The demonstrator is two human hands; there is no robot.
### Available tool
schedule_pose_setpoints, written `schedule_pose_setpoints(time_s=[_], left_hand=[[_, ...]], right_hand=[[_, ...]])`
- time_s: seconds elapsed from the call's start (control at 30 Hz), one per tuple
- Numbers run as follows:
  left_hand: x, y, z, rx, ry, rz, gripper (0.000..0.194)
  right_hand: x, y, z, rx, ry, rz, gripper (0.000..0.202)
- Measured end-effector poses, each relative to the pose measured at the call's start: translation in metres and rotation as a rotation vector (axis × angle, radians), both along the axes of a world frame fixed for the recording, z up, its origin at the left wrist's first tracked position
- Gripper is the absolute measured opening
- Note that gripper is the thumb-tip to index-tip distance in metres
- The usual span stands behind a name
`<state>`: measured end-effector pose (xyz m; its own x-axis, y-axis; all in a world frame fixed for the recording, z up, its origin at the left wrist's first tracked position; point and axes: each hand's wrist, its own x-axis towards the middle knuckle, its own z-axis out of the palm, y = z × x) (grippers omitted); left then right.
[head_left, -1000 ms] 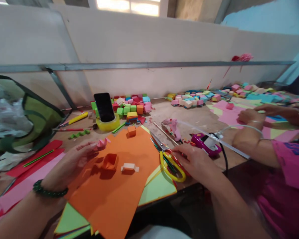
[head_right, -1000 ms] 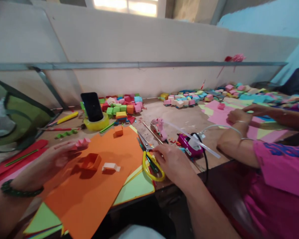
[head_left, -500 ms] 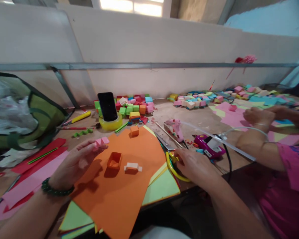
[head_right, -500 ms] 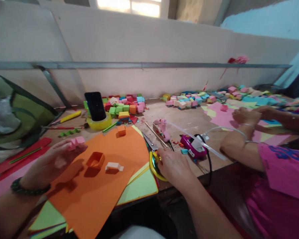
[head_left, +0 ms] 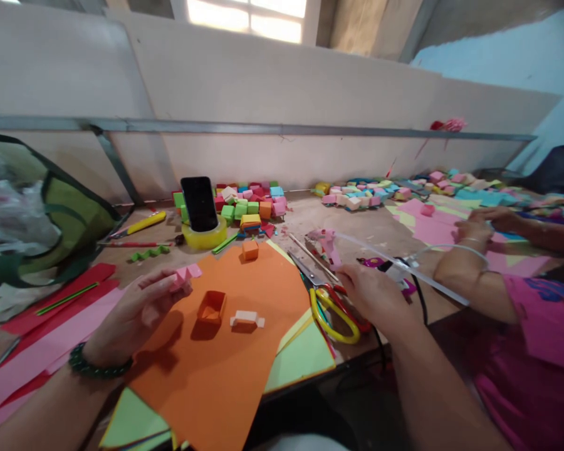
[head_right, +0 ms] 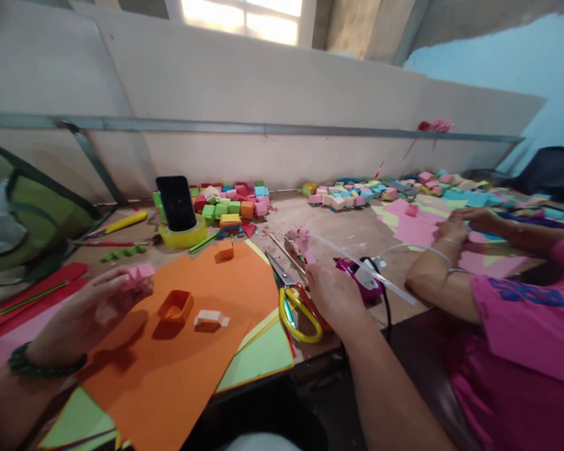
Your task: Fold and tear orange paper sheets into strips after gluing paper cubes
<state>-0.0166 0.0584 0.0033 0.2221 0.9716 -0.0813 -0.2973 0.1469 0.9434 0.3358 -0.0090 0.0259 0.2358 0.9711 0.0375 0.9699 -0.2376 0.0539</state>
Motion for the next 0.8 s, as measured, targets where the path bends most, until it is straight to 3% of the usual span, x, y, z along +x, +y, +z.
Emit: schedule_pose_setpoints(time_s=[0.2, 0.4, 0.53, 0.6, 0.7, 0.8], left_hand=[[-0.002, 0.001, -0.001, 0.054, -0.027, -0.02, 0.02], [-0.005, 0.003, 0.0, 0.106, -0.05, -0.016, 0.016], [-0.007, 0.004, -0.001, 0.182, -0.076, -0.015, 0.013], [-0.008, 0.003, 0.002, 0.211, -0.062, -0.006, 0.014], [-0.007, 0.0, 0.008, 0.198, 0.01, -0.008, 0.013], [-0.006, -0.003, 0.014, 0.241, 0.093, -0.033, 0.011]], right_hand=[[0.001, 0.029, -0.012, -0.058, -0.032, -0.021, 0.028], [-0.001, 0.03, -0.013, 0.022, -0.067, 0.014, 0.052], [-0.003, 0.021, -0.005, 0.08, -0.093, -0.023, 0.028], [-0.007, 0.011, 0.0, 0.171, -0.014, -0.001, 0.023], [-0.012, -0.01, 0.007, 0.401, 0.295, 0.146, 0.017], [-0.013, -0.029, 0.014, 0.617, 0.518, 0.203, 0.022]])
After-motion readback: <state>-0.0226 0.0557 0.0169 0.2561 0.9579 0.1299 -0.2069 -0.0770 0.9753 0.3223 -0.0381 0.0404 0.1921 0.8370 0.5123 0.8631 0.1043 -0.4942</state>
